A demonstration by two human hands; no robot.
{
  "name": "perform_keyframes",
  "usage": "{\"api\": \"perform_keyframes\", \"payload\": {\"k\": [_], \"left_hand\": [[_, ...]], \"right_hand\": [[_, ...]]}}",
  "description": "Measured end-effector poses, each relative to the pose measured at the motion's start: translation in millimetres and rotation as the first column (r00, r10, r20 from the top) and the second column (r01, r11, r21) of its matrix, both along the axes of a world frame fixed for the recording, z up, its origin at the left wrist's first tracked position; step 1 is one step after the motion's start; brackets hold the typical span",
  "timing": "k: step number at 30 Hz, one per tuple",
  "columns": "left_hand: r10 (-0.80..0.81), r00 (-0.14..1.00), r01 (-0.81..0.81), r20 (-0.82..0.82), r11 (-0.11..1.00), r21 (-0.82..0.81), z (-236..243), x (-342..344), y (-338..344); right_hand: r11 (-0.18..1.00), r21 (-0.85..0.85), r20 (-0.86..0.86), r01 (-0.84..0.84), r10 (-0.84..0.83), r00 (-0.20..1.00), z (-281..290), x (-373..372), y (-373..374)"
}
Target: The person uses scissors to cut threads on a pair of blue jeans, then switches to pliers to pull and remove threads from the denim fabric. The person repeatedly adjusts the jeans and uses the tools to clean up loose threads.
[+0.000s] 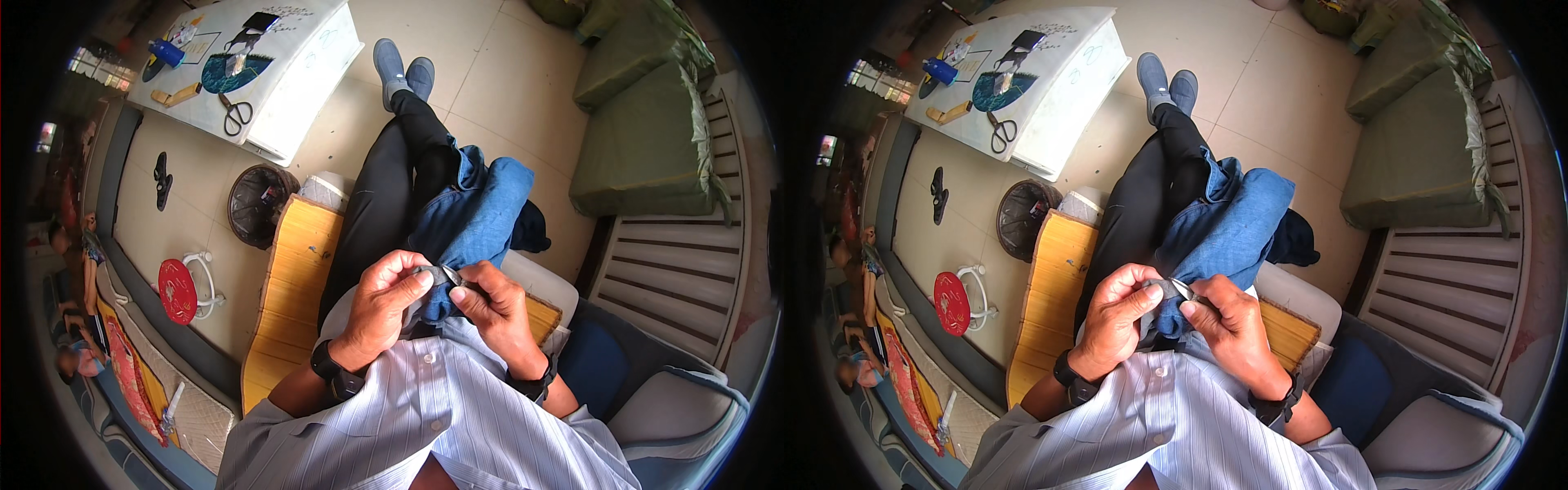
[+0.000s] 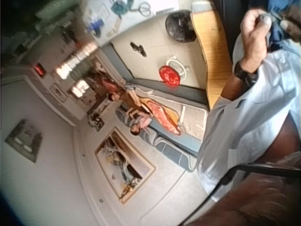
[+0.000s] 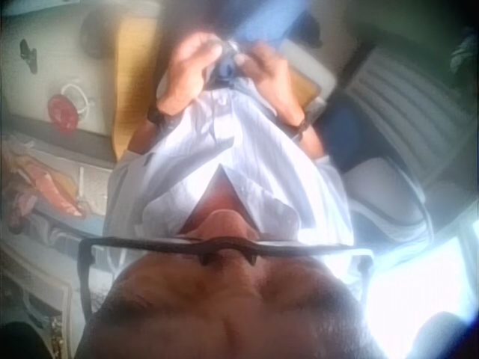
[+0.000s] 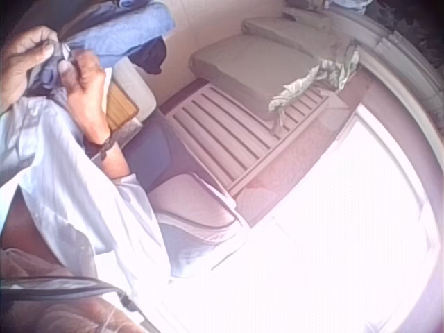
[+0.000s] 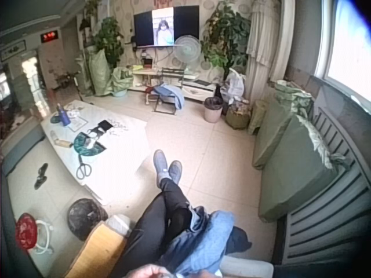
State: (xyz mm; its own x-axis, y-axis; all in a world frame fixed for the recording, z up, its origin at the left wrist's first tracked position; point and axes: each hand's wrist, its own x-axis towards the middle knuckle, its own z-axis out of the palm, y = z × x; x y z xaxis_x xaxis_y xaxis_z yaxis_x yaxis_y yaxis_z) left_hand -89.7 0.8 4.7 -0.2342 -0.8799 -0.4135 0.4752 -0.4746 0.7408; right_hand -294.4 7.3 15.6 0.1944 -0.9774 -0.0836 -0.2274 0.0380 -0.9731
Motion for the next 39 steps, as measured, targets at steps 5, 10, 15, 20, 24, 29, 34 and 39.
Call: {"api": "perform_keyframes", "payload": {"k": [5, 10, 15, 20, 24, 29, 34, 39], "left_hand": [[-0.010, 1.000, 0.010, -0.018, 1.000, -0.020, -3.7, 2.0, -0.6], [0.001, 0.983, 0.007, -0.185, 0.999, 0.045, -18.7, 7.4, -4.5], [0.004, 0.967, 0.016, -0.255, 0.997, 0.079, -22.4, 10.1, -8.1], [-0.075, 0.960, 0.100, -0.271, 0.992, 0.077, -18.7, 12.2, -13.8], [-0.134, 0.958, 0.160, -0.255, 0.983, 0.085, -23.2, 16.3, -20.7], [-0.240, 0.931, 0.274, -0.276, 0.958, 0.090, -28.8, 22.3, -33.4], [-0.334, 0.916, 0.359, -0.223, 0.930, 0.082, -28.9, 26.2, -39.9], [-0.384, 0.902, 0.404, -0.199, 0.912, 0.073, -27.7, 28.1, -45.8]], "right_hand": [[0.998, -0.012, 0.039, -0.069, 0.069, 0.997, 3.3, -6.8, -6.0], [0.984, -0.052, -0.015, -0.171, 0.170, 0.985, 3.8, -21.5, -17.8], [0.971, -0.017, -0.044, -0.239, 0.238, 0.970, 1.8, -29.6, -26.3], [0.941, -0.118, -0.083, -0.318, 0.310, 0.947, 8.8, -28.9, -34.9], [0.919, -0.120, -0.071, -0.377, 0.371, 0.926, 10.7, -33.2, -45.7], [0.879, -0.190, -0.069, -0.437, 0.432, 0.899, 6.9, -38.7, -62.2], [0.832, -0.145, -0.127, -0.536, 0.521, 0.844, 9.7, -43.2, -79.5], [0.793, -0.091, -0.117, -0.603, 0.593, 0.797, 17.4, -43.5, -91.0]]}}
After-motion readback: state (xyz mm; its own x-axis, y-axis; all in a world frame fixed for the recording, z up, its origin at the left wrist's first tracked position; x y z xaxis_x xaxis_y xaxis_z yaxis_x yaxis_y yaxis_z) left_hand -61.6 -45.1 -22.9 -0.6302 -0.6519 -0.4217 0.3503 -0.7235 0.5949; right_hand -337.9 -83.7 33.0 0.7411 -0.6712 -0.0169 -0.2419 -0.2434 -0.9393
